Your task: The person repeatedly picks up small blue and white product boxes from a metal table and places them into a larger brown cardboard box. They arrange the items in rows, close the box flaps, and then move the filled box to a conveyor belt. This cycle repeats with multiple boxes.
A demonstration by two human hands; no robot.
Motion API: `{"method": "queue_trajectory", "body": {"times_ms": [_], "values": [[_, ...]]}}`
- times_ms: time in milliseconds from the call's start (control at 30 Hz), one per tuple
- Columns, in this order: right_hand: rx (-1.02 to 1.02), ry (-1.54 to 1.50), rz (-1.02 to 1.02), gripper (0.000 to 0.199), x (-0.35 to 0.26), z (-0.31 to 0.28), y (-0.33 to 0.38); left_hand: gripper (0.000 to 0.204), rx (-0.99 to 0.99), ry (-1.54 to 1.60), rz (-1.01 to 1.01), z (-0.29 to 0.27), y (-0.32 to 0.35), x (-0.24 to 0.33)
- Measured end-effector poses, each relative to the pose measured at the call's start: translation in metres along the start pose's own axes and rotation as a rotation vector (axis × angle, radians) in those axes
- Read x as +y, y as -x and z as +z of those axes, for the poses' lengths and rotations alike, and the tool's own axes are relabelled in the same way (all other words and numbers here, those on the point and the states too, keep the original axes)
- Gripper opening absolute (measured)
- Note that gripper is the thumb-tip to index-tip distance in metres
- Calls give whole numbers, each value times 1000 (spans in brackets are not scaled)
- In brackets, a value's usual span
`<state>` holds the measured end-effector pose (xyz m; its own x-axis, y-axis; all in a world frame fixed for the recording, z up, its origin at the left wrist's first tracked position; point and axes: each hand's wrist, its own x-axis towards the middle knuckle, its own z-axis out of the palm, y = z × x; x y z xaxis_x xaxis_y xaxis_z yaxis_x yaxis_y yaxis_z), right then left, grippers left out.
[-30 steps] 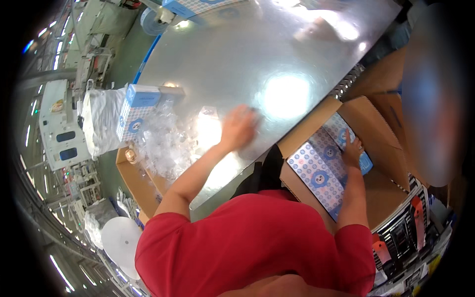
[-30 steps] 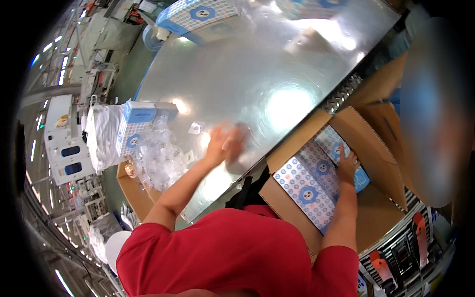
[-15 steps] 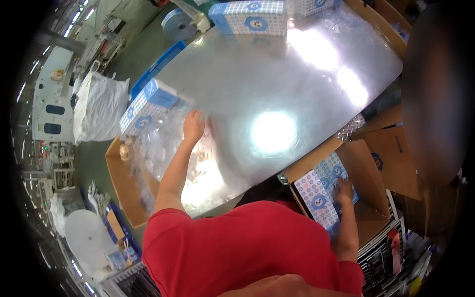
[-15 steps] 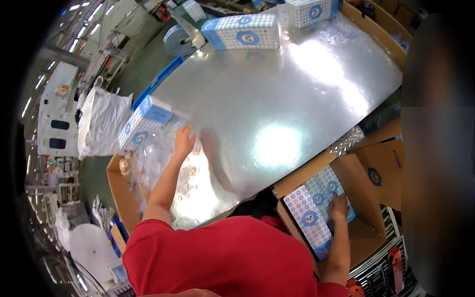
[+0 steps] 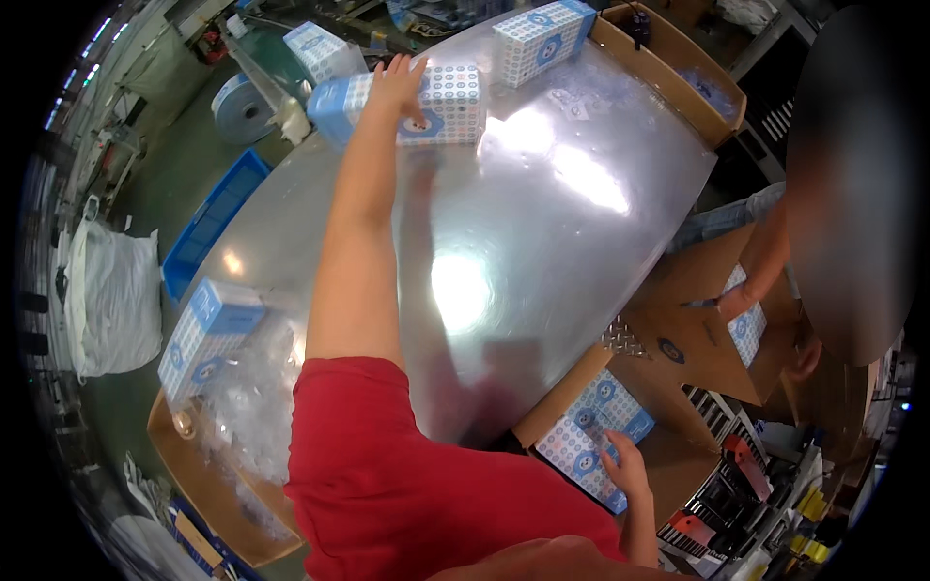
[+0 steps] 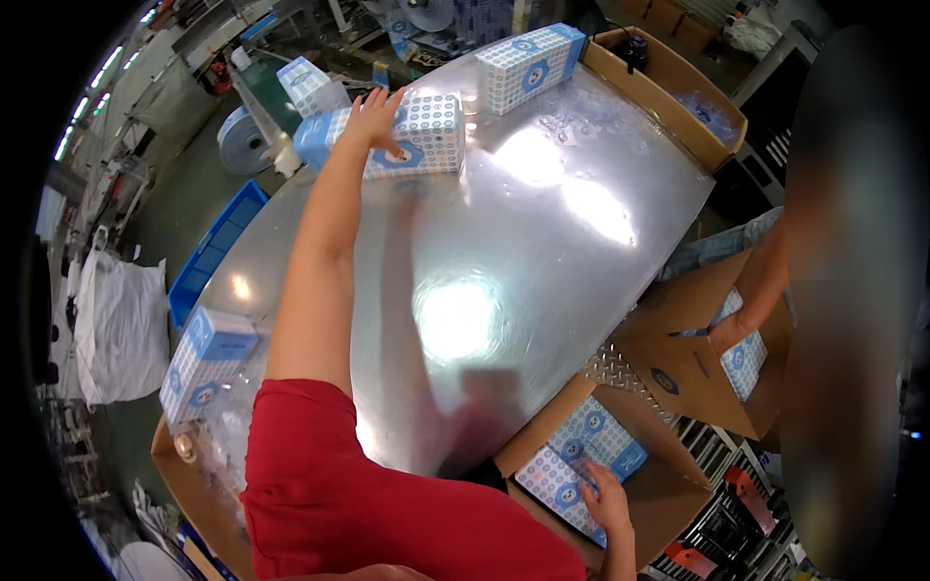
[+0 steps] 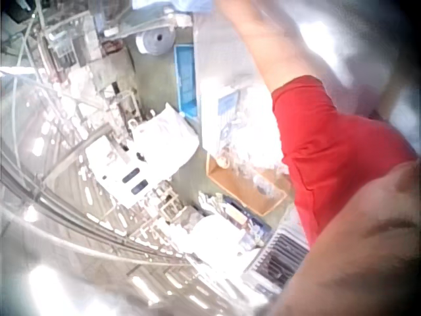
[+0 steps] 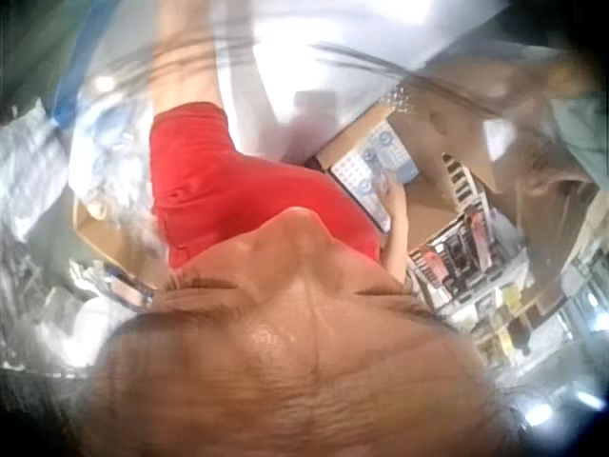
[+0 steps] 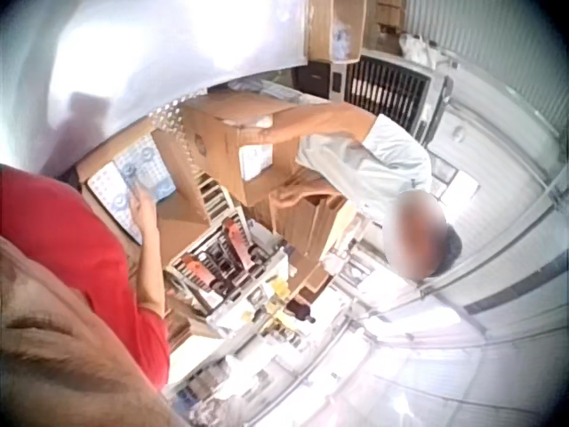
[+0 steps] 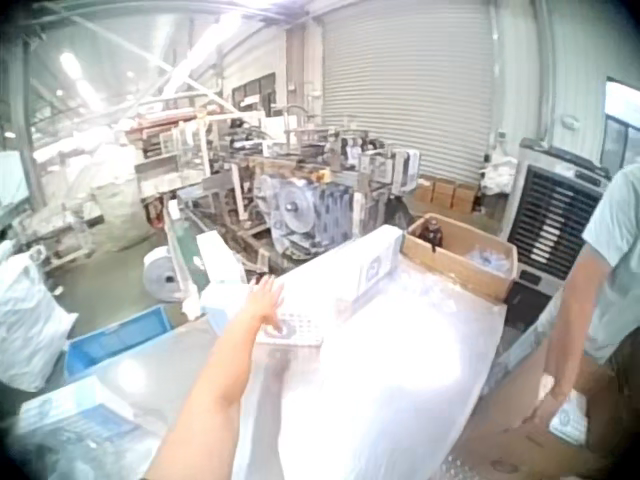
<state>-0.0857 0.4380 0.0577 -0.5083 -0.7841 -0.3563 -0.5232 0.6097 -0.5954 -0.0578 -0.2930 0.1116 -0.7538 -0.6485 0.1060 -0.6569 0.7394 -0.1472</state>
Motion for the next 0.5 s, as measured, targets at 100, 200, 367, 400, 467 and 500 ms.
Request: {"method": "queue_trajectory", "body": {"times_ms": [100, 200, 367, 400, 467, 500], "values": [[51, -39, -12, 43, -27, -16, -18, 98, -88, 278, 33, 16, -10, -3], [237, -70, -30, 43, -56, -41, -54, 80, -76, 430, 413, 1, 32, 29], [316, 371, -354, 54, -132, -63, -144, 76, -8, 687, 1029, -22, 147, 114], [200, 556, -487, 58, -140, -59, -158, 71, 18, 597, 845, -24, 135, 112], [13, 831, -822, 65, -159, -45, -176, 60, 103, 471, 486, -14, 94, 92], [-74, 805, -863, 65, -170, -40, -176, 54, 148, 433, 289, -4, 74, 73]]}}
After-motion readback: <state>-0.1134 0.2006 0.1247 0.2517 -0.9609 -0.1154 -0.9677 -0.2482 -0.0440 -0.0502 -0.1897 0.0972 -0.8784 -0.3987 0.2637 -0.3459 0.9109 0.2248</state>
